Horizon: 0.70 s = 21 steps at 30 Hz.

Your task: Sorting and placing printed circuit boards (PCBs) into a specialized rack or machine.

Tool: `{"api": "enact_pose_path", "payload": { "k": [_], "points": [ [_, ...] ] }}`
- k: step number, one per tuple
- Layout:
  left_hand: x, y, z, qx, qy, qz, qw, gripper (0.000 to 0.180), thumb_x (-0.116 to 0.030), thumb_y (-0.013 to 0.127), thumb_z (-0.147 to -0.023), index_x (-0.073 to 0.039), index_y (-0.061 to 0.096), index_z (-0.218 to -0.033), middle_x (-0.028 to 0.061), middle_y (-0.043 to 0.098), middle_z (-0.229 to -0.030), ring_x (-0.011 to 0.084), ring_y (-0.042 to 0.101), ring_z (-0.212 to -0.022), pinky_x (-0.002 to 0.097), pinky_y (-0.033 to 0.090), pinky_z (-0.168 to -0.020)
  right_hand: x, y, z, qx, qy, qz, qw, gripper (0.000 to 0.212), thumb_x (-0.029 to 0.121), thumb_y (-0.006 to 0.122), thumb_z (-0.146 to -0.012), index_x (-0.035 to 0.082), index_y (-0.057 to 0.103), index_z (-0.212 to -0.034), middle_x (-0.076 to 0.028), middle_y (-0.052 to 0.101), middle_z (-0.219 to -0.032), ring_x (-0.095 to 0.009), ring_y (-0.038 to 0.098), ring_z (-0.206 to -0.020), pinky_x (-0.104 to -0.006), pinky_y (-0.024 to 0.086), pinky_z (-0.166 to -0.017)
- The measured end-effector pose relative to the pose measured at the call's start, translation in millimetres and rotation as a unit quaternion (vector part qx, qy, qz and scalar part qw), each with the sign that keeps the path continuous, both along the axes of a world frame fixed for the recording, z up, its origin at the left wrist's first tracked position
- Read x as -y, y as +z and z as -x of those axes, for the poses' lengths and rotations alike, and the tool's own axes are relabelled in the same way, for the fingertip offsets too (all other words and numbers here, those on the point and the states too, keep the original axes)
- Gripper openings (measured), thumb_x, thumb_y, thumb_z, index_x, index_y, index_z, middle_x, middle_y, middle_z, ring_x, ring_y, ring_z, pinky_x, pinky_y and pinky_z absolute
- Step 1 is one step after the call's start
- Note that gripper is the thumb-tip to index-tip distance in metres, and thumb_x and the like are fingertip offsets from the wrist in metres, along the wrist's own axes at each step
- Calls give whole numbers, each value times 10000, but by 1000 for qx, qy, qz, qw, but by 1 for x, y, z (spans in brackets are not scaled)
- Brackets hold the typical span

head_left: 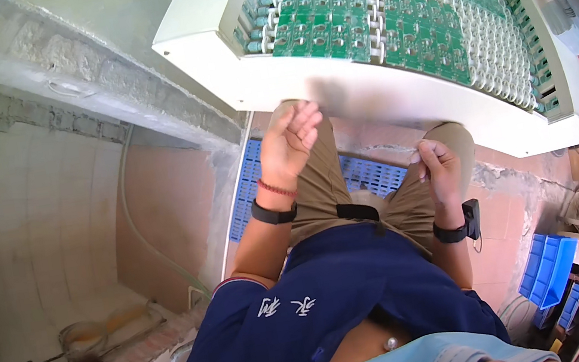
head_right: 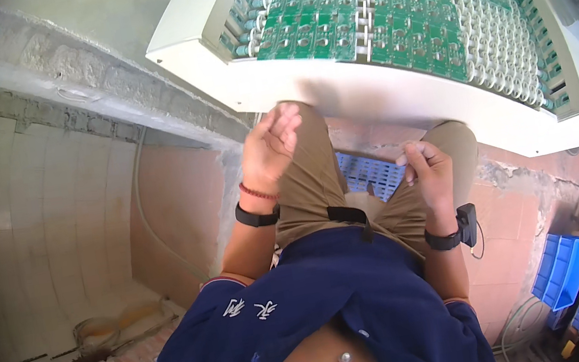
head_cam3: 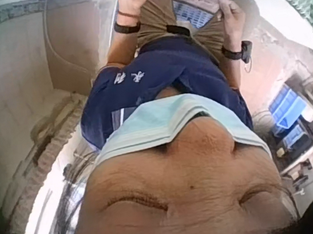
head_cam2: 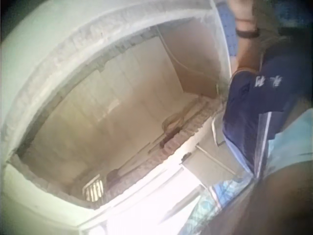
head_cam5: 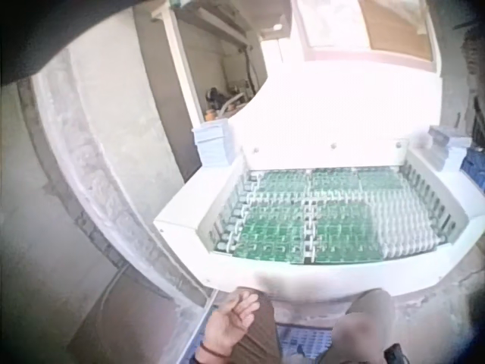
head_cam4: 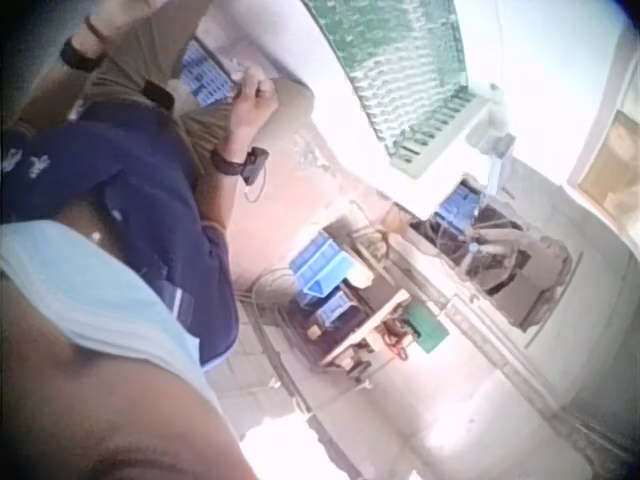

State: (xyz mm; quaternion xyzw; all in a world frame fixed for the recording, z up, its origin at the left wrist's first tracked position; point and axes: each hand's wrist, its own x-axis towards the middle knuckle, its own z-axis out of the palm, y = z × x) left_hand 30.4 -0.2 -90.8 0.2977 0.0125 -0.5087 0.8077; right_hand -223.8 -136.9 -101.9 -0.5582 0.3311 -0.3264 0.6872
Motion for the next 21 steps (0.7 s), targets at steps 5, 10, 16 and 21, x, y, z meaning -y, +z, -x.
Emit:
{"api": "enact_pose_path", "payload": {
  "k": [5, 10, 16, 21],
  "points": [
    [-37, 9, -34, 17, 71, 55, 996, 259, -110, 473, -883, 38, 484, -1095, 172, 579, -1090, 260, 603, -910, 279, 529, -694, 3, -6, 22, 24, -25, 0, 999, 183, 162, 533, -893, 3, 620, -920, -38, 607, -701, -37, 438, -481, -170, 345, -423],
    [-91, 11, -54, 17, 193, 26, 981, 216, -90, 471, -881, 14, 496, -1069, 153, 596, -1062, 220, 626, -784, 259, 549, -631, 6, -14, 45, 30, -47, -13, 998, 190, 172, 531, -895, 6, 621, -917, -30, 603, -695, -34, 439, -476, -167, 338, -413],
    [-126, -5, -43, -3, 221, -18, 975, 167, -99, 457, -889, -20, 508, -1027, 121, 621, -1018, 181, 619, -702, 230, 533, -563, 6, -13, 60, 40, -79, -27, 996, 192, 174, 534, -893, 7, 624, -925, -28, 604, -689, -32, 435, -465, -166, 334, -405],
    [-112, -3, -35, -12, 198, -29, 980, 170, -114, 452, -895, -42, 511, -1038, 104, 628, -1002, 160, 610, -673, 211, 512, -535, 6, -5, 63, 60, -82, -15, 995, 190, 175, 540, -890, 10, 628, -921, -26, 605, -685, -29, 434, -462, -164, 330, -403]
  ]
}}
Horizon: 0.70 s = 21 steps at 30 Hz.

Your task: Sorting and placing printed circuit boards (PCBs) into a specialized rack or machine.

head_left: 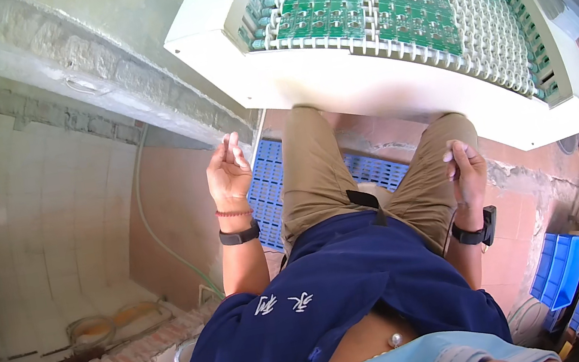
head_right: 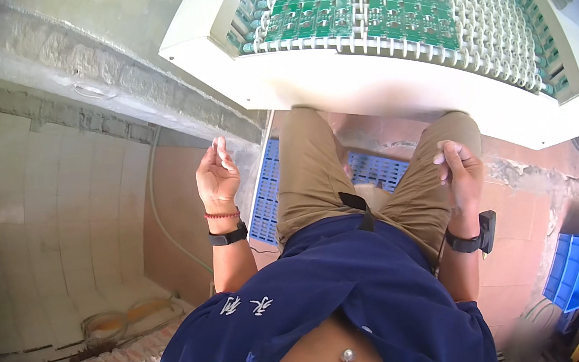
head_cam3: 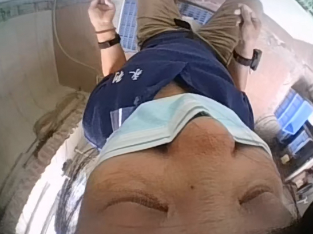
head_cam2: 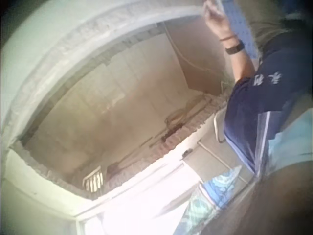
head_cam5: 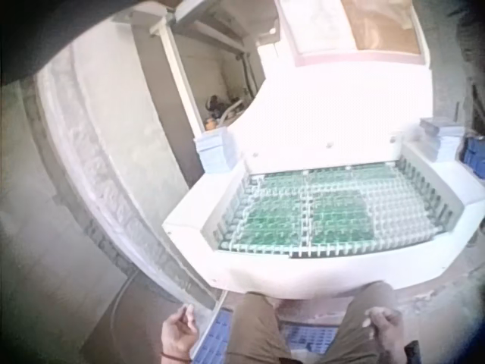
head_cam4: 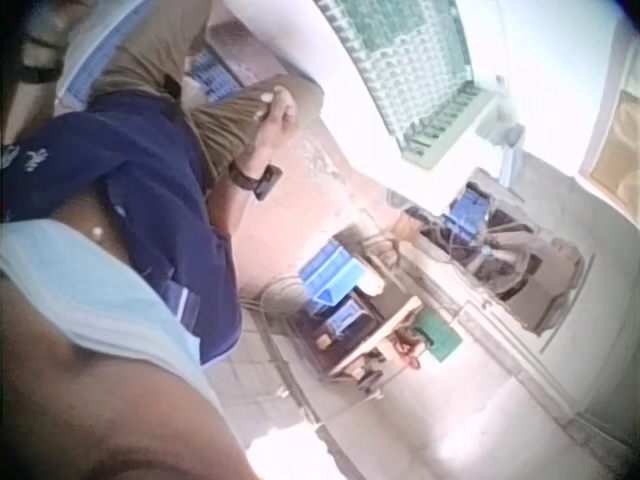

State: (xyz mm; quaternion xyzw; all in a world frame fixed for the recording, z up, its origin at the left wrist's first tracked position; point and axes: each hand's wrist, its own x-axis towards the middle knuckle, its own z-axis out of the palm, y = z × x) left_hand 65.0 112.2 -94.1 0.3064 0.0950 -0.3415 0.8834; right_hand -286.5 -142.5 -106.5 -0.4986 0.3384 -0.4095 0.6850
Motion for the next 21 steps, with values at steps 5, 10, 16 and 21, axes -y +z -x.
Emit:
{"api": "enact_pose_path", "payload": {
  "k": [5, 10, 16, 21],
  "points": [
    [34, 5, 3, 15, -77, -2, 997, 181, -120, 467, -890, -46, 517, -1047, 89, 632, -985, 141, 604, -667, 219, 512, -535, 0, 8, 4, -14, -32, -2, 999, 190, 186, 544, -888, 19, 633, -909, -20, 607, -677, -27, 432, -461, -162, 326, -403],
    [77, 13, 16, 108, -108, -86, 985, 231, -166, 499, -880, -17, 524, -1055, 102, 617, -960, 151, 591, -655, 228, 492, -511, 3, 9, 18, 3, -67, -9, 998, 196, 186, 543, -888, 11, 630, -903, -21, 607, -667, -27, 423, -450, -168, 318, -406],
    [135, 47, 40, 312, -128, -158, 928, 234, -147, 496, -898, 11, 511, -1070, 150, 628, -925, 161, 621, -720, 222, 491, -561, 14, -5, 41, -10, -118, -52, 992, 176, 181, 563, -875, 15, 623, -866, -29, 609, -660, -34, 432, -448, -172, 315, -403],
    [183, 54, 54, 491, -91, -201, 843, 241, -93, 514, -880, 18, 515, -1094, 161, 613, -991, 180, 614, -849, 252, 509, -667, 36, -19, 38, -31, -120, -62, 990, 167, 174, 567, -871, 20, 626, -842, -29, 607, -659, -35, 439, -452, -172, 329, -408]
  ]
}}
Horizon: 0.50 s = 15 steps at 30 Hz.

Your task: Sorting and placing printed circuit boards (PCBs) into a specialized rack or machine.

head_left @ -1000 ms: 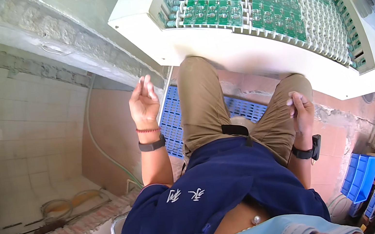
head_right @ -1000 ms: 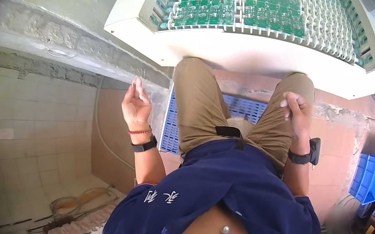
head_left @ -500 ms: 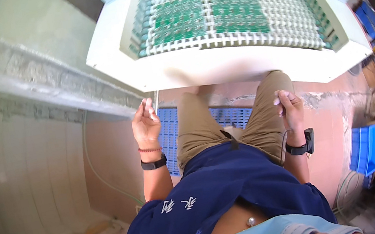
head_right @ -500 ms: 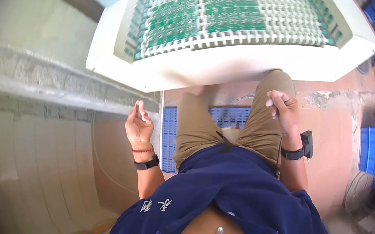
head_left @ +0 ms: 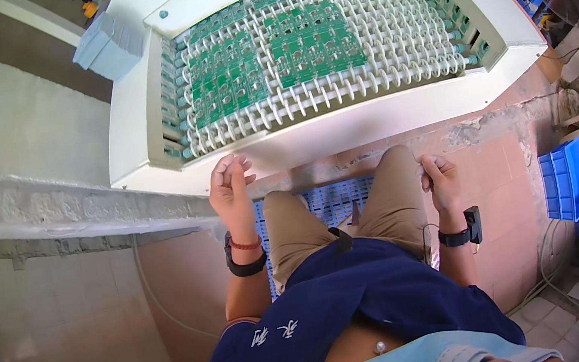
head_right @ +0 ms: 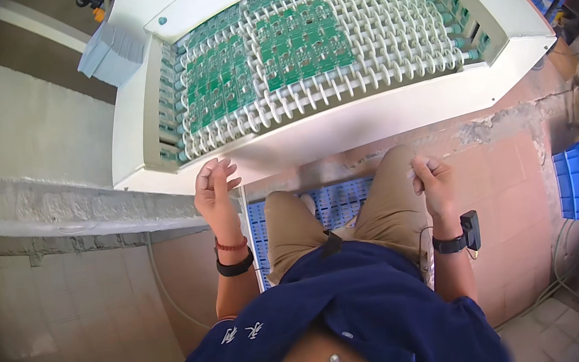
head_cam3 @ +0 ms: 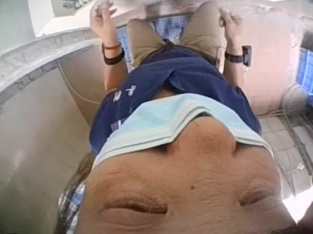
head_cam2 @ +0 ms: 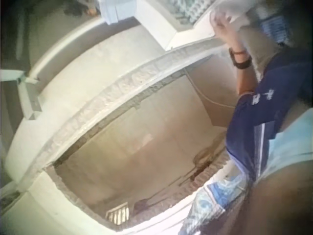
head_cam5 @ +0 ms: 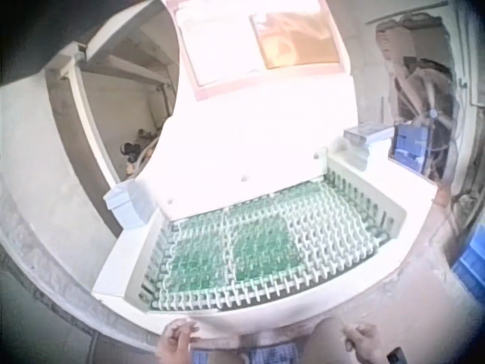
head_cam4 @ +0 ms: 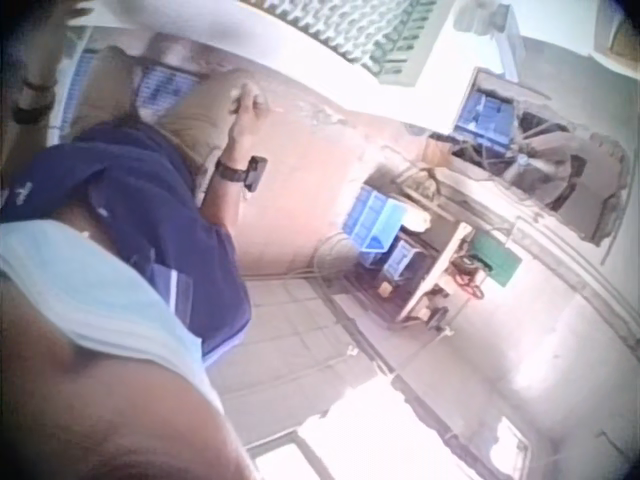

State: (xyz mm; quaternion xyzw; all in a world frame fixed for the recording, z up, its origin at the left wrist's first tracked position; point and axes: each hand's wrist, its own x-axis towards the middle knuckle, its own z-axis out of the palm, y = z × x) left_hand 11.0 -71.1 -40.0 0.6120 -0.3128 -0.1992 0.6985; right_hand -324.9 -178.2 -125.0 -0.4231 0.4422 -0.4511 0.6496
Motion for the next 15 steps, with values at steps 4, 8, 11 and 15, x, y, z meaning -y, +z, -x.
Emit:
{"api": "enact_pose_path", "payload": {
  "k": [4, 8, 11, 15],
  "points": [
    [33, -4, 0, 232, 5, -7, 973, 281, -25, 527, -853, 28, 498, -1128, 178, 550, -1128, 213, 551, -1022, 310, 471, -832, 21, 3, -20, -35, 15, -3, 999, 171, 173, 560, -874, 22, 630, -833, -22, 603, -659, -34, 446, -463, -172, 345, -418],
    [72, 12, 9, 418, 15, 0, 908, 288, -14, 553, -798, 30, 514, -1081, 206, 504, -1182, 319, 495, -1090, 391, 387, -922, 39, -1, -40, -33, 51, -13, 998, 178, 177, 560, -874, 16, 634, -854, -19, 601, -658, -35, 452, -472, -174, 351, -423],
    [101, 13, 10, 463, -3, -8, 886, 290, -33, 569, -765, 30, 528, -1046, 226, 479, -1194, 390, 449, -1122, 429, 353, -939, 48, -2, -48, -37, 63, -35, 997, 181, 182, 559, -875, 17, 634, -864, -18, 602, -661, -35, 448, -468, -176, 351, -420],
    [131, 6, 12, 542, -17, -29, 840, 325, -39, 579, -777, 30, 501, -1085, 233, 443, -1238, 405, 394, -1181, 461, 302, -983, 68, 3, -55, -91, 87, -57, 991, 182, 160, 570, -850, -6, 636, -815, -28, 604, -641, -47, 472, -464, -186, 368, -416]
  ]
}}
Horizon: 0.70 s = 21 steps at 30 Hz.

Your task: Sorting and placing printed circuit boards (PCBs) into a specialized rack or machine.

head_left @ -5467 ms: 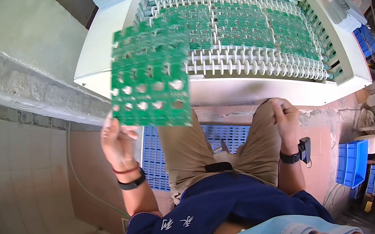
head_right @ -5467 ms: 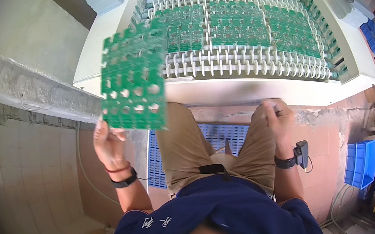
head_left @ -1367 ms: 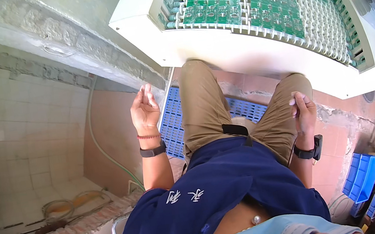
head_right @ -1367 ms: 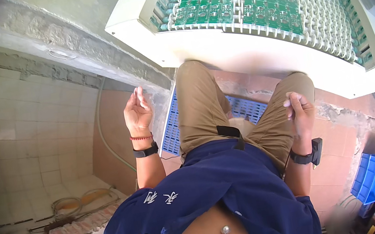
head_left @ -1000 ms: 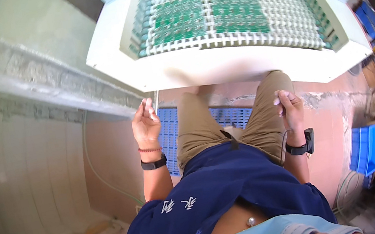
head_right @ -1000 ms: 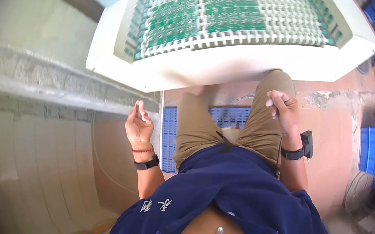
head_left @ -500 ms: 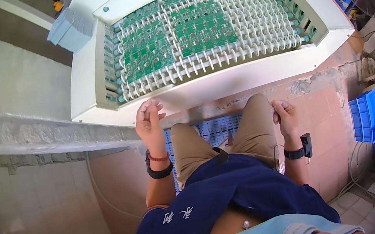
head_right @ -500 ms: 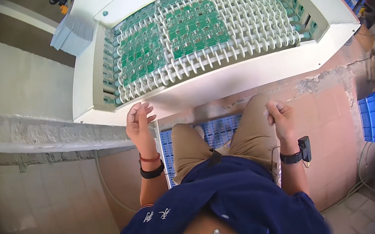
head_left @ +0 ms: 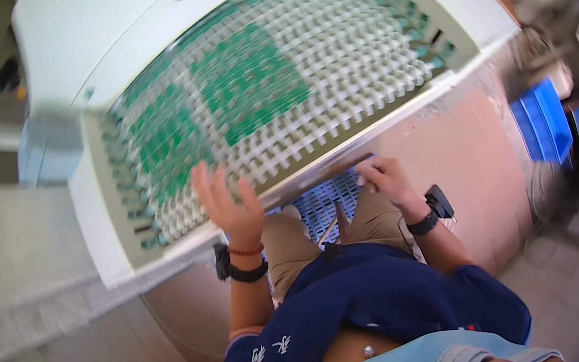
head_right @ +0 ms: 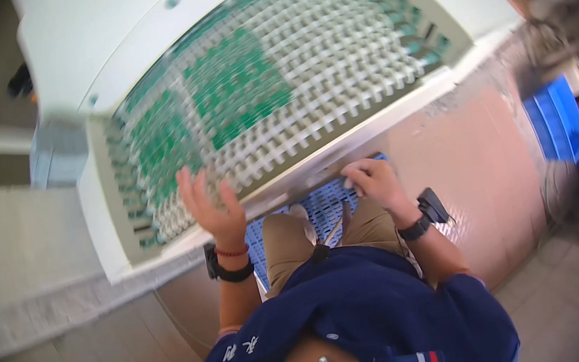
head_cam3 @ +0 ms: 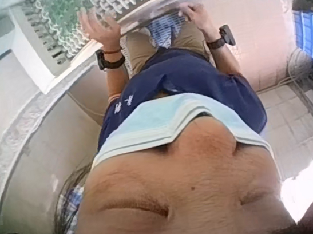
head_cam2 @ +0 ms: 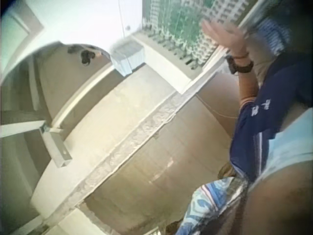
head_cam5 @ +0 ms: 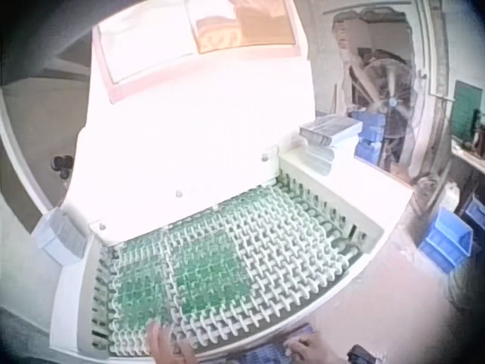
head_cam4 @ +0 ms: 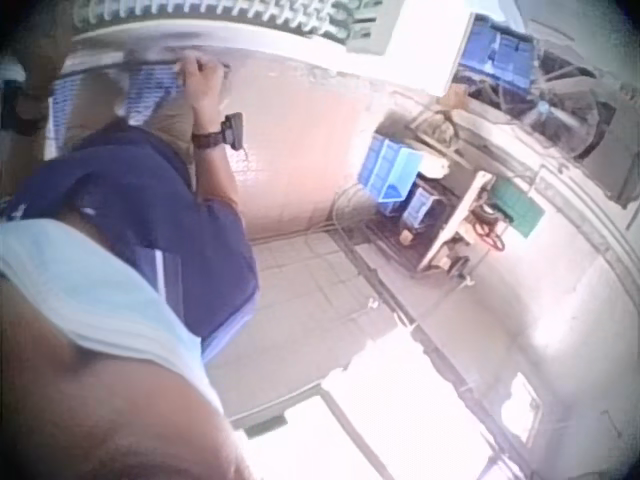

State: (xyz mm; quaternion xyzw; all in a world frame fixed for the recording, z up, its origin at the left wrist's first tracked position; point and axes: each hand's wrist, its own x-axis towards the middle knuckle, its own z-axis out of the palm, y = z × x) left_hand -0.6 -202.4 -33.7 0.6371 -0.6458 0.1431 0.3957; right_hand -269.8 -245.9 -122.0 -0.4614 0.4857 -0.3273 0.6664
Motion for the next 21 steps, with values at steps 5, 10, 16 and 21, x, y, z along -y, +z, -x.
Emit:
{"api": "enact_pose_path", "payload": {
  "k": [5, 10, 16, 21],
  "points": [
    [18, -13, 3, 53, 46, -39, 997, 388, -153, 549, -826, 25, 459, -1159, 238, 422, -1257, 416, 357, -1204, 537, 230, -1015, 23, -10, 9, -25, 12, -14, 1000, 212, 173, 564, -833, -20, 638, -784, -24, 614, -627, -56, 506, -483, -204, 403, -440],
    [18, -8, 16, 86, 30, -88, 992, 393, -150, 533, -857, 35, 428, -1187, 232, 390, -1285, 388, 318, -1236, 496, 220, -1025, 31, -23, 53, -95, -28, -18, 995, 218, 208, 591, -793, -3, 643, -770, -45, 632, -628, -105, 563, -507, -257, 447, -477],
    [21, 1, 23, 65, 15, -142, 988, 423, -180, 519, -865, 36, 398, -1208, 241, 369, -1292, 397, 312, -1239, 524, 218, -1021, 4, -98, 147, -263, -143, 79, 951, 243, 241, 587, -782, 4, 639, -765, -110, 641, -669, -154, 602, -554, -306, 465, -508],
    [61, 46, 97, 93, -105, -156, 978, 398, -119, 533, -846, 43, 412, -1188, 250, 371, -1289, 399, 339, -1215, 500, 277, -990, -89, -183, 265, -312, -289, -199, 883, 236, 230, 604, -747, -4, 634, -736, -99, 612, -600, -144, 566, -483, -298, 452, -445]
  ]
}}
